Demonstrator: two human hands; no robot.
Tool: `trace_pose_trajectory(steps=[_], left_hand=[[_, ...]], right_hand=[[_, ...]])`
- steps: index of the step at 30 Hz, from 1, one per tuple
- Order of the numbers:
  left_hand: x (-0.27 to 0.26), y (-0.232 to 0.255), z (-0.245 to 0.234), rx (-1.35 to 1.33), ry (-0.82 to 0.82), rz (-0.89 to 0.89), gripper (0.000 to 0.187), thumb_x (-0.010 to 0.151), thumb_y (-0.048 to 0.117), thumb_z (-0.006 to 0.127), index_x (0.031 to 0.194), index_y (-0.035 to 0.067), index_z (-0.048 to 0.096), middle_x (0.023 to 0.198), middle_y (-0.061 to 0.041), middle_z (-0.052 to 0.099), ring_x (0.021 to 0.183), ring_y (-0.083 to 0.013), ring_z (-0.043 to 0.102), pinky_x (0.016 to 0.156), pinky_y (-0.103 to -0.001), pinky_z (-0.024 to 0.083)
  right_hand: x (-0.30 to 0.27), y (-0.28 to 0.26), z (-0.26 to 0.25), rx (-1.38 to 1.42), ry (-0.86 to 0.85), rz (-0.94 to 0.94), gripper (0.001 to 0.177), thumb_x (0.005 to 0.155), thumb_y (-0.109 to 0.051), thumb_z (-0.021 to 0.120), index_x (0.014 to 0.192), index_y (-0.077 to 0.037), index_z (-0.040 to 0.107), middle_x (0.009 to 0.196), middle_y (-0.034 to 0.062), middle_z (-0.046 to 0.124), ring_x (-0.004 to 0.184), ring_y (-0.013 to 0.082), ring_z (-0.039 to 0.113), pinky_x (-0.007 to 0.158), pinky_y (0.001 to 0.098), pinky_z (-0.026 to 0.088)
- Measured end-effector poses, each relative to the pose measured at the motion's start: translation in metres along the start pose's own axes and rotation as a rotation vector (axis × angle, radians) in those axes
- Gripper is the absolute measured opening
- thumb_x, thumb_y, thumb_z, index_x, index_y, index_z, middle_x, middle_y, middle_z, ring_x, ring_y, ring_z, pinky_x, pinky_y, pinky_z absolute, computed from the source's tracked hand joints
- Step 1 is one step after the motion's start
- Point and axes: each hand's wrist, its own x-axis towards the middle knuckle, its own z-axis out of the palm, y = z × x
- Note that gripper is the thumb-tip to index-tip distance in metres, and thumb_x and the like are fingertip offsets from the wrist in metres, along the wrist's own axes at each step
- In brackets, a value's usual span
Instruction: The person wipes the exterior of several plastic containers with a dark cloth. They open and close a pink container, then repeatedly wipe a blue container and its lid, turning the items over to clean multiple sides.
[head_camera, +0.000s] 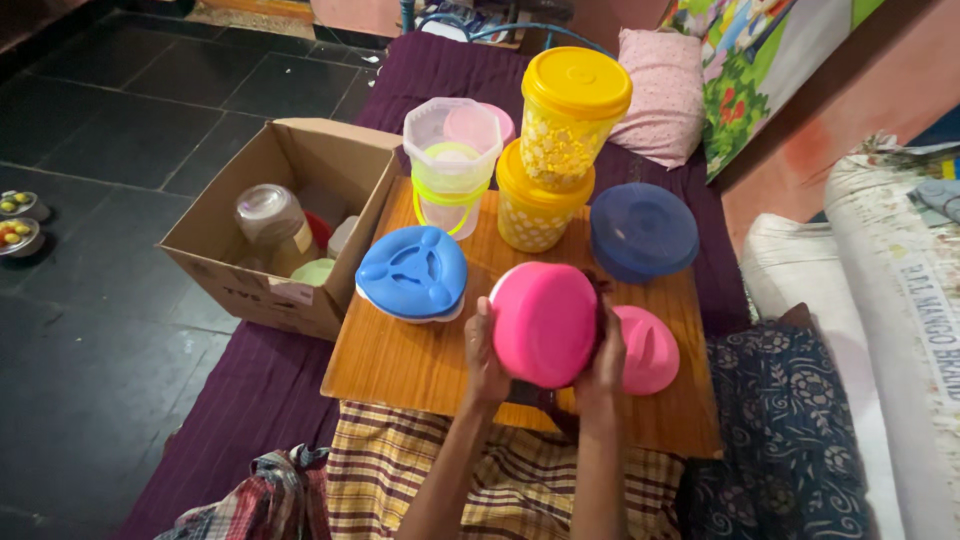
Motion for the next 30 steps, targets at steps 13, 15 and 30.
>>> trace_pose_trajectory(steps=[13,15,30], left_hand=[[0.009,0.004,-0.001,0.71,-0.286,0.218,0.034,0.101,0.02,0.06,0.127,-0.002,0.055,0.106,-0.012,0.069,0.097,-0.0236,0.059,0.087,-0.035,0.049],[0.01,0.007,0.0,1.095,-0.307,0.306,0.03,0.09,0.003,0.066,0.12,-0.001,0.062,0.107,-0.018,0.069,0.102,-0.0374,0.057,0.091,-0.043,0.047],[0.004,0.029,-0.001,1.403,-0.643,0.258,0.022,0.078,0.005,0.07,0.099,0.008,0.071,0.101,-0.013,0.073,0.115,-0.0307,0.064,0.114,-0.053,0.03]], right_hand=[[-0.053,-0.058,0.0,-0.903,-0.161,-0.112,0.041,0.095,-0.042,0.068,0.105,-0.002,0.071,0.069,0.0069,0.065,0.051,0.0169,0.054,0.045,0.0351,0.04],[-0.06,-0.062,-0.004,-0.812,-0.089,-0.291,0.04,0.096,-0.04,0.072,0.091,0.0,0.072,0.067,0.001,0.06,0.053,0.0129,0.051,0.048,0.0318,0.042],[-0.047,-0.056,-0.016,-0.292,-0.361,-0.626,0.018,0.084,-0.002,0.065,0.099,0.004,0.072,0.084,0.0072,0.072,0.075,0.0161,0.067,0.074,0.0288,0.053]])
